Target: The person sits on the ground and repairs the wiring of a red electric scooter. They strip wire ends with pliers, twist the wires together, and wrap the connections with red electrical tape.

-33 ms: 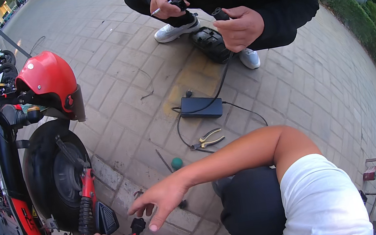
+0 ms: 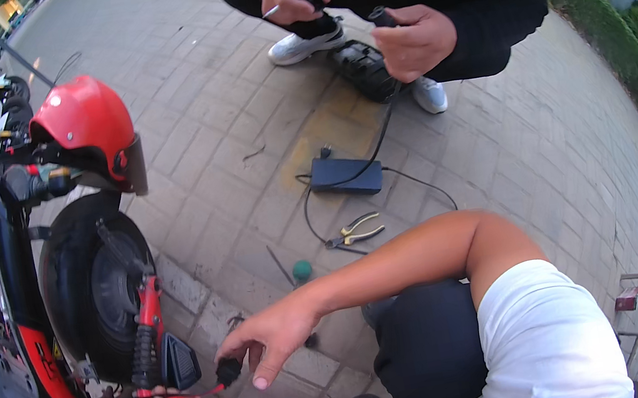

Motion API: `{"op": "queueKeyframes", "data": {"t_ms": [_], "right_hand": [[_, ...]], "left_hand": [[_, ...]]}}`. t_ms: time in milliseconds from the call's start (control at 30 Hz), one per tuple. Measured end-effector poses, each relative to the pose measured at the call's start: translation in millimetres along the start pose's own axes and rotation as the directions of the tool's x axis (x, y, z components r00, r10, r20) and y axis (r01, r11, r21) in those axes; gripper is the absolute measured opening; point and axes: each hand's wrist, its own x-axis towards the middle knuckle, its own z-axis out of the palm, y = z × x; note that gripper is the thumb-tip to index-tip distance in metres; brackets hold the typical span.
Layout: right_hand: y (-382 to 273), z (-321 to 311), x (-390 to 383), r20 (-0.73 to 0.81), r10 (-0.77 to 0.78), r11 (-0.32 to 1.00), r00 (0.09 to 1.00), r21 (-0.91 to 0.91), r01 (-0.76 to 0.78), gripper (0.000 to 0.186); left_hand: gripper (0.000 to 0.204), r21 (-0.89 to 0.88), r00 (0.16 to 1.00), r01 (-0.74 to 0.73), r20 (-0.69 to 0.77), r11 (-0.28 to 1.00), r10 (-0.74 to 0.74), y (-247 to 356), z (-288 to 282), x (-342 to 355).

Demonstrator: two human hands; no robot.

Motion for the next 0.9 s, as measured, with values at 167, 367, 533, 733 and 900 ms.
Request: {"op": "queueKeyframes", "data": {"t_ms": [167, 367, 533, 733, 900], "right_hand": [[16.4, -3.8, 7.0, -0.109, 0.049, 0.863, 0.993, 0.505, 0.012, 0.037], [-1.2, -22.6, 9.9, -0.500, -0.160, 0.844, 0.851, 0.377, 0.381, 0.032], [-26.0, -47.0, -6.4, -0.750, -0.284, 0.762, 0.598, 0.202, 0.616, 0.037], [-19.2, -68.3, -33.7, -0.714, -0.313, 0.710, 0.627, 0.262, 0.653, 0.038], [0.9, -74.1, -27.6, -0.699, -0.296, 0.703, 0.651, 0.302, 0.644, 0.036]], "left_hand": [[0.017, -0.076, 0.997, -0.038, -0.064, 0.996, 0.033, -3.1, 22.6, 19.2], [0.012, 0.002, 0.998, -0.042, -0.046, 0.999, 0.042, -24.9, 49.0, 69.5], [0.010, -0.087, 0.997, 0.024, 0.069, 0.996, -0.018, -69.8, 98.1, 137.8], [0.011, -0.147, 0.951, 0.196, 0.268, 0.970, -0.151, -116.6, 115.0, 174.0], [0.013, -0.027, 0.973, 0.104, 0.210, 0.994, -0.096, -129.6, 118.9, 191.3]]}}
